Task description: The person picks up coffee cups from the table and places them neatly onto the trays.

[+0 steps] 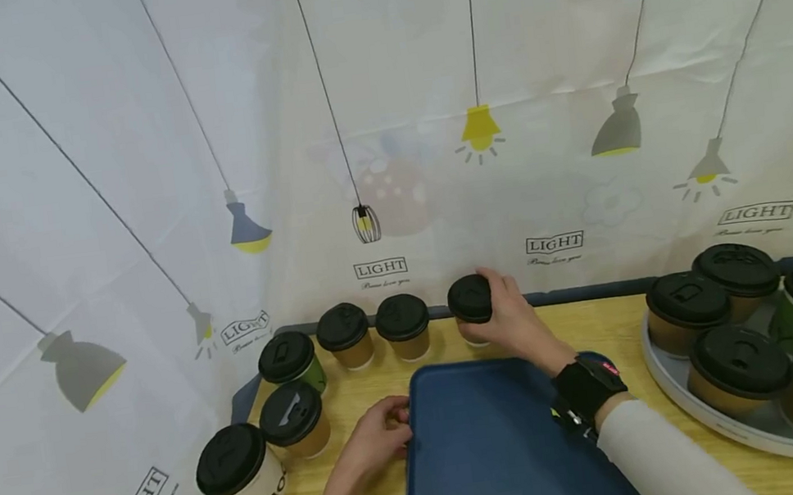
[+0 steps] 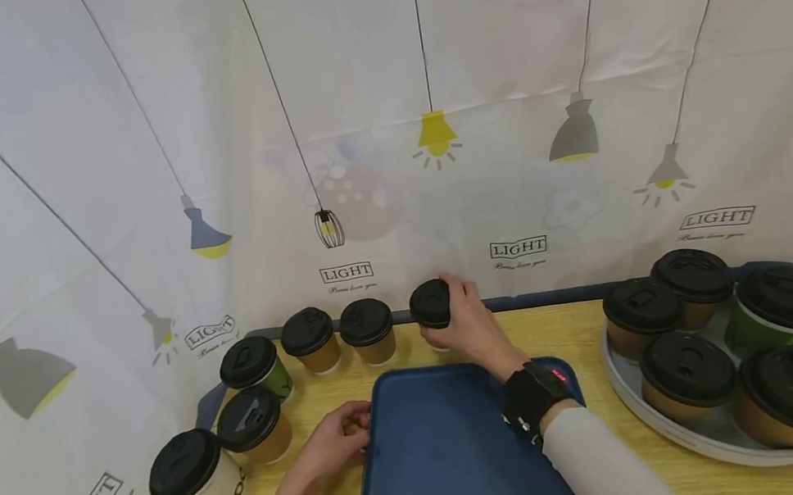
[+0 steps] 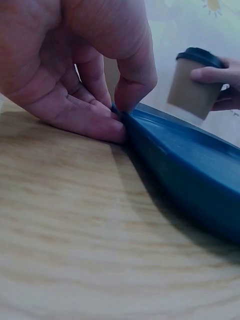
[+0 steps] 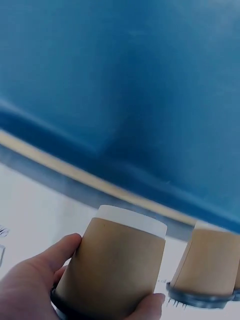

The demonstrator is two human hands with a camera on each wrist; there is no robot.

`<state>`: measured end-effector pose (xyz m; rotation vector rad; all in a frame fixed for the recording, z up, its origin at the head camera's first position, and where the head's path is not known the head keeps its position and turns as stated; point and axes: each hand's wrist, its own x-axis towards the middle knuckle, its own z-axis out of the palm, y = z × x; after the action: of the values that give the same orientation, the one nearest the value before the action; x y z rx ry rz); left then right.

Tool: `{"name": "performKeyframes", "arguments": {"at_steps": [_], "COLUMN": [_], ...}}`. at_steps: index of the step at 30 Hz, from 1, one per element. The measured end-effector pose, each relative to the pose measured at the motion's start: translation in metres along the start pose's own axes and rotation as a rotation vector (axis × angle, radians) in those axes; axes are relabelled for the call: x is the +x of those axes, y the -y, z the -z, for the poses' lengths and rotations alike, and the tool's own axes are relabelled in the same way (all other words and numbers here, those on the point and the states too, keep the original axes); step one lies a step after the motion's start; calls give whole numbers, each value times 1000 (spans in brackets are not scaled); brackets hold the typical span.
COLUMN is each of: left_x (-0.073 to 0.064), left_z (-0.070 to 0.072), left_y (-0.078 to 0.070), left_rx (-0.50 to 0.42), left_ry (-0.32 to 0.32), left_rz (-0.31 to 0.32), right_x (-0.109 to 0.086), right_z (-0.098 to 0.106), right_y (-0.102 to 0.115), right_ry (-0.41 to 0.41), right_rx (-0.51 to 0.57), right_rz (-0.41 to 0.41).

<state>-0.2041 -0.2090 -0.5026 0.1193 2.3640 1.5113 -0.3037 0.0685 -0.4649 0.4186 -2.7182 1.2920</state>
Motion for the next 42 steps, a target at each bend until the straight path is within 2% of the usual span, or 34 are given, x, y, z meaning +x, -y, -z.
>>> {"name": "performKeyframes", "arguments": {"at_steps": [8, 19, 27, 32, 42], "left_x": [2, 0, 0, -1, 0], "left_z": [1, -1, -3, -3, -5], "left_y": [1, 1, 1, 1, 3], "left_rx": [-7, -15, -31, -33, -38], "left_ry": [9, -11, -30, -42, -32], "left_rz": [17, 8, 0, -8, 7], "right_x": [-26, -65, -91, -107, -128], "right_z": [31, 66, 82, 90, 89], "right_y": [-1, -3, -3, -11, -35], "right_ry": [-49, -129, -144, -160, -143], "right_rx": [1, -37, -99, -142, -177], "right_rz": [59, 56, 50, 11, -37]}}
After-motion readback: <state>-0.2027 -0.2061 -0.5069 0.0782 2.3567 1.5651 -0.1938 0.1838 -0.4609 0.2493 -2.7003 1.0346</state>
